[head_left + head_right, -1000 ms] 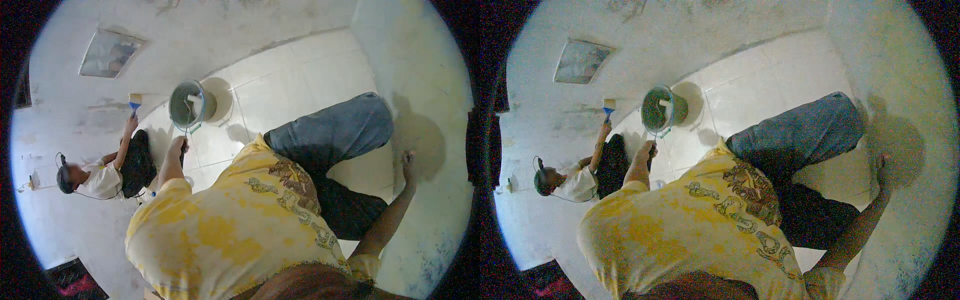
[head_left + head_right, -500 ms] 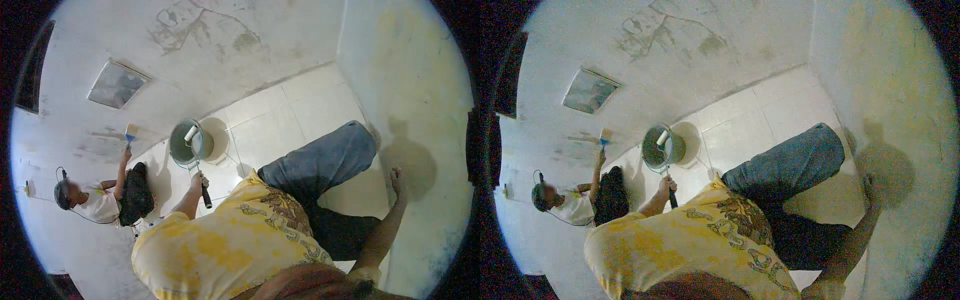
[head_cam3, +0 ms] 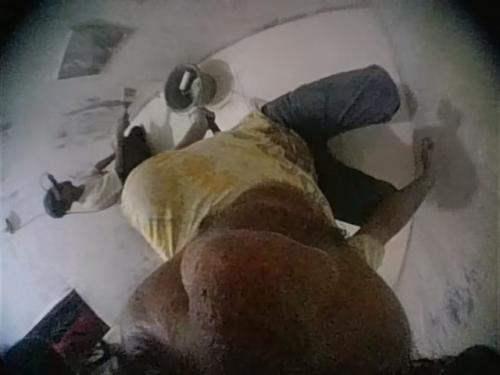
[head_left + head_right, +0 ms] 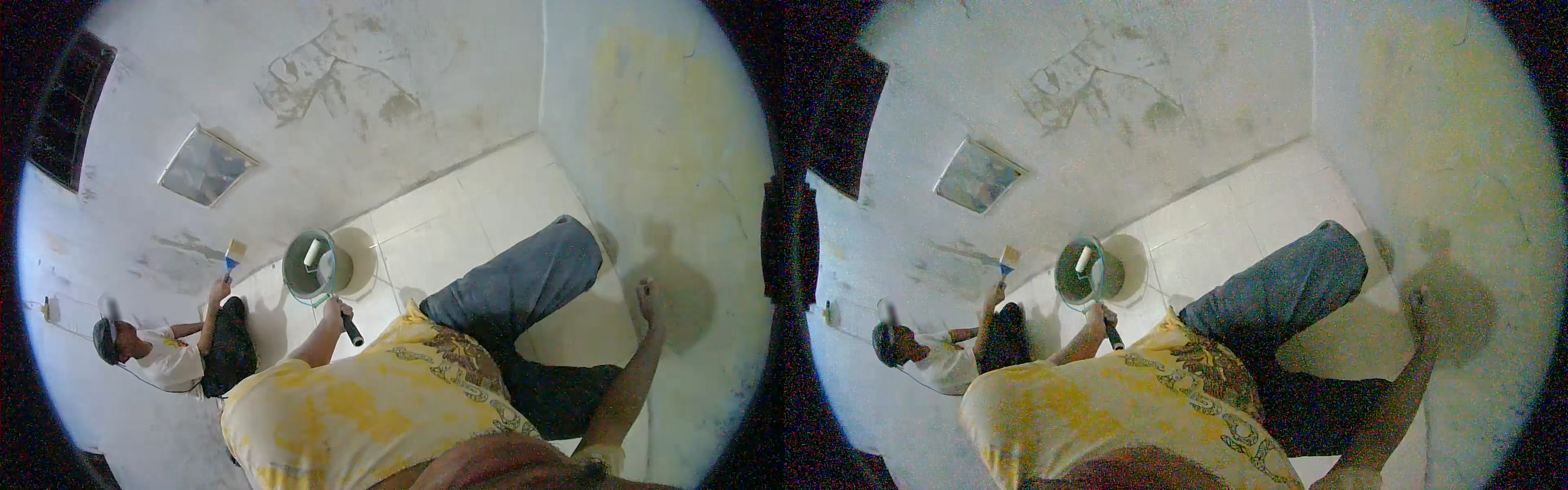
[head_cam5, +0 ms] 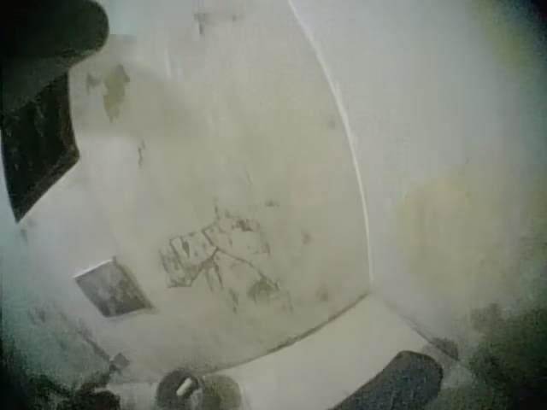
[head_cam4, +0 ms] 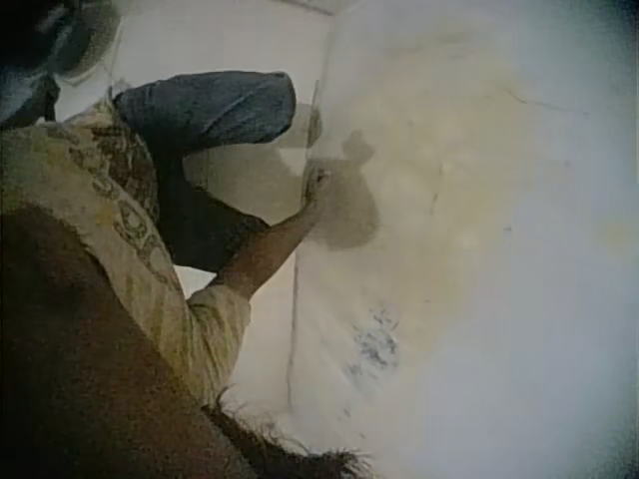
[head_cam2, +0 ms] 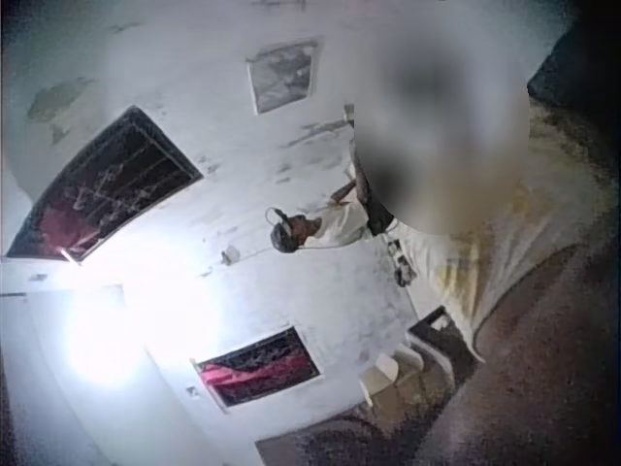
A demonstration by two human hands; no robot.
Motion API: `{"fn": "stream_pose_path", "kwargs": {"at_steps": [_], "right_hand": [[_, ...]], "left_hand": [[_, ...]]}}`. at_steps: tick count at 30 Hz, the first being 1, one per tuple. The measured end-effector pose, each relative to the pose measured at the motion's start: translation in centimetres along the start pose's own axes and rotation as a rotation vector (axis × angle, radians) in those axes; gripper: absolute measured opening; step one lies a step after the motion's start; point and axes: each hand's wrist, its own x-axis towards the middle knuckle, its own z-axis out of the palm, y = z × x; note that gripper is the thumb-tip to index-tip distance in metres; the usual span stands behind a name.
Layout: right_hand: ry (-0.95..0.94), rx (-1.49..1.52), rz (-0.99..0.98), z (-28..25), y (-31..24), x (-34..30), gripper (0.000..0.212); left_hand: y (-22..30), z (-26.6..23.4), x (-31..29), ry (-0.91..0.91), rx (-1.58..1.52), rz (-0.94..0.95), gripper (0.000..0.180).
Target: The person paints a wall using a paint roller, dips the roller into a bucket to apply more paint to the wall, and removes the roller cover from the frame by hand.
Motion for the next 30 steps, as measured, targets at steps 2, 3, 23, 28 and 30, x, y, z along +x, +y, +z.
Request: {"fn": "stream_pose_path", "kwargs": {"at_steps": [2,3,23,28,30], "right_hand": [[-0.08,-0.022,0.001,0.4,0.4,0.1,0.022],[-0.106,-0.062,0.147,0.9,0.7,0.3,0.024],[-0.216,0.051,0.312,3.5,3.4,-0.9,0.032],[-0.215,-0.16,0.206,3.4,2.6,-1.3,0.032],[-0.133,-0.141,0.177,3.7,2.6,-1.3,0.033]], "left_hand": [[0.0,0.3,-0.2,-0.024,-0.025,0.001,0.031],[0.0,0.3,-0.2,-0.058,-0.092,-0.054,0.033],[-0.8,4.4,-4.7,0.207,0.278,0.668,0.026],[0.8,10.1,-5.6,0.012,0.219,1.047,0.025],[1.9,13.2,-6.4,-0.282,0.219,0.987,0.024]]}}
